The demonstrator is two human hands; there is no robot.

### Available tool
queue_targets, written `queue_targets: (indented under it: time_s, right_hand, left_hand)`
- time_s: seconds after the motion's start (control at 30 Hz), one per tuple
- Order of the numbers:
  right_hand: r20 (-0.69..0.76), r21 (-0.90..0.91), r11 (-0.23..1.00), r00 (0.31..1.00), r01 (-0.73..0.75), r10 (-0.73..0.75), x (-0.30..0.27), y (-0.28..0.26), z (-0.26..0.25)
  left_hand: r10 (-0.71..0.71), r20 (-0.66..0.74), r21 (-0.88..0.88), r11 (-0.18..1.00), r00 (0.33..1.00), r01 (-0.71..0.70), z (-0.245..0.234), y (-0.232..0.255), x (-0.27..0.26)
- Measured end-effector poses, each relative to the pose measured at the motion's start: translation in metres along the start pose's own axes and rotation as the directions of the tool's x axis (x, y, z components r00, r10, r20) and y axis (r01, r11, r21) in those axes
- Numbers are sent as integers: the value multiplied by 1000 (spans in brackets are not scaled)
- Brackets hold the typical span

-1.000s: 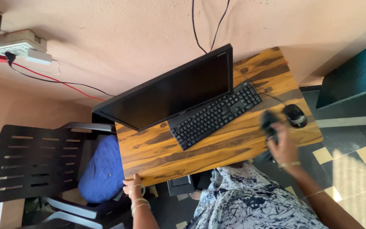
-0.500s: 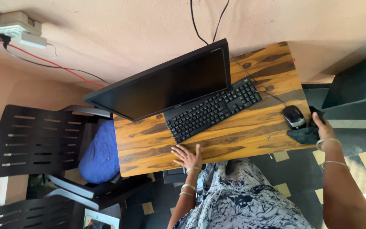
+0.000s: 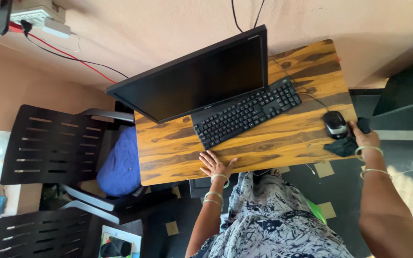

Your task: The person wipes a wooden desk surface, keyboard, and monitor with a dark cloth. They move the keyboard and mouse aside to clean underneath, then wipe the monitor screen and frame before returning the items to their original positions.

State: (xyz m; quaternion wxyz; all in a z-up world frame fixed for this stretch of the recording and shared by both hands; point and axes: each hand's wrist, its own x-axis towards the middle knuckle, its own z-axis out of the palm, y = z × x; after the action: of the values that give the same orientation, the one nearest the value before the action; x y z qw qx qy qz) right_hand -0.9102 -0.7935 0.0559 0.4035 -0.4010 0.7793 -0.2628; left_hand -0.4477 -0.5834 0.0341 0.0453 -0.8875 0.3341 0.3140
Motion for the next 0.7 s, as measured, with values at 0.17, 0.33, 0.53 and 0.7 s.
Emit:
queue_targets:
  time_s: [0.17,0.33,0.53,0.7]
  right_hand:
    - [-24,108,994,1000,-17,20,-38,18,-6]
    - [-46,-14,1000,999,-19,18,-76,44,-13]
    - [-100,-21,993,988,-119,117,-122,78,-19]
    - [-120,-24,983,977,-182,178,-160,98,-23]
  left_hand:
    - [41,2,20,999,999,-41,3,-20,-7]
    - [92,-7,23,996,996,-92,6,-45,-19]
    - [140,22,64,988,990,-141,5,-70,-31]
    - [198,-9,64,978,980,-197,10,-91,-40]
